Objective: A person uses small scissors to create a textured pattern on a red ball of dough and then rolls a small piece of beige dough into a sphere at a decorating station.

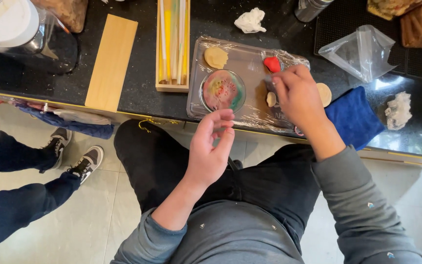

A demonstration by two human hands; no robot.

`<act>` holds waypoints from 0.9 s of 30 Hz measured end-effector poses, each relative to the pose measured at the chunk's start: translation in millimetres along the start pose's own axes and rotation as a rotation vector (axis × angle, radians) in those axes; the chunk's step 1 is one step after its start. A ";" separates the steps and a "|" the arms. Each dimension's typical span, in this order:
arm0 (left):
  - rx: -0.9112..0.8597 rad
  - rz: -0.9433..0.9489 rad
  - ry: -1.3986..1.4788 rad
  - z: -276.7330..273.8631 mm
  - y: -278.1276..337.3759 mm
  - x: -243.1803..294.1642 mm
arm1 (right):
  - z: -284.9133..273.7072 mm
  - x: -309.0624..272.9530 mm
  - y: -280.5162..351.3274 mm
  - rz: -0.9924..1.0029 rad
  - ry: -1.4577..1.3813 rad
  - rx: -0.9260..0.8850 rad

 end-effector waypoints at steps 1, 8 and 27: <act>0.010 -0.005 -0.004 -1.8 2.6 1.1 | -1.1 2.0 4.8 0.044 -0.045 0.086; 0.048 0.006 -0.012 -3.5 -0.9 -5.6 | 17.1 -9.9 26.2 0.051 -0.014 -0.031; 0.026 0.025 -0.056 -0.7 2.5 1.0 | 13.8 -32.6 -56.6 -0.098 0.306 -0.231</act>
Point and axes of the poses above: each hand's wrist, its own y-axis away from the middle knuckle, its own z-axis out of the palm, x = y × z, the point moved 3 cm from there along -y, towards the middle knuckle, and after that the axes turned 14 degrees about -x, right-handed, at the moved point
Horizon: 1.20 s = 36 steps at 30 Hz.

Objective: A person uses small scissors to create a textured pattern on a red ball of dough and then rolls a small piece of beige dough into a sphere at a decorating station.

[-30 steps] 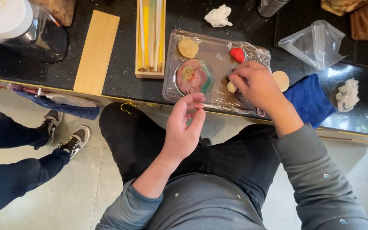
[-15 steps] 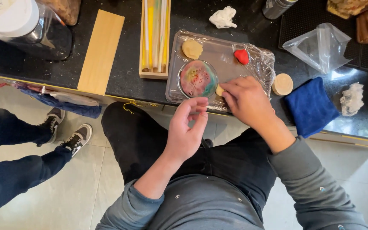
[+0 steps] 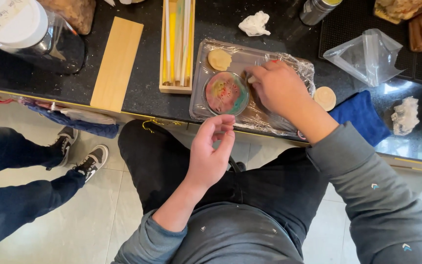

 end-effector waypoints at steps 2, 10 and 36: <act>0.000 -0.007 0.006 -1.0 1.9 3.6 | -5.0 -1.6 -9.0 -0.062 -0.016 0.018; -0.046 -0.103 -0.017 -1.5 -0.3 10.4 | -16.7 6.7 -16.8 -0.410 -0.111 0.136; -0.098 0.007 -0.001 23.5 0.5 -7.4 | -7.3 28.8 99.3 -0.090 -0.246 0.152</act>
Point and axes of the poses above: each hand's wrist, its own y-axis away from the middle knuckle, its own z-axis out of the palm, x = y × z, the point moved 3 cm from there along -y, towards the middle knuckle, and after that the axes turned 14 degrees about -x, right-handed, at the moved point
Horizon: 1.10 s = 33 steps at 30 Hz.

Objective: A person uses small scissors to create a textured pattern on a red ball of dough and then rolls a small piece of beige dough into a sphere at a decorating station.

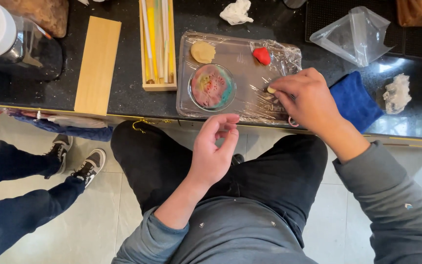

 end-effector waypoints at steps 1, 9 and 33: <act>-0.006 -0.003 -0.002 1.0 0.5 -0.5 | 6.1 3.8 -0.5 0.010 0.101 0.056; 0.003 -0.001 -0.007 -2.5 5.3 3.7 | -27.5 -48.0 7.6 0.187 -0.688 -0.045; -0.115 -0.202 0.055 44.8 -32.4 -12.6 | 24.1 -56.9 38.5 0.310 -1.429 0.289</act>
Point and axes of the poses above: each hand's wrist, its own y-axis away from the middle knuckle, its own z-axis out of the palm, x = y × z, the point moved 3 cm from there along -y, towards the middle knuckle, and after that the axes turned 14 degrees about -x, right-handed, at the moved point
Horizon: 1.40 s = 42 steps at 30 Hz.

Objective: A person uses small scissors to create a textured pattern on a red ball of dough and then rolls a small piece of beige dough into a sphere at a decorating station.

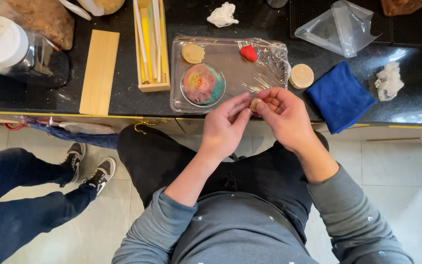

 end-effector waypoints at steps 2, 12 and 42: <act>-0.024 0.001 -0.010 3.3 -2.3 -7.6 | 1.9 1.3 0.0 -0.036 0.053 0.037; 0.129 0.054 0.193 4.3 -7.2 -6.6 | 39.3 -18.3 12.2 -0.211 0.183 0.141; 0.080 0.074 0.038 -10.8 0.2 -10.1 | 35.7 -27.7 31.4 -0.220 0.490 0.159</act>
Point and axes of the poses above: each hand's wrist, its own y-axis away from the middle knuckle, its own z-axis out of the palm, x = y × z, the point moved 3 cm from there along -y, towards the middle knuckle, and after that the axes turned 14 degrees about -x, right-handed, at the moved point
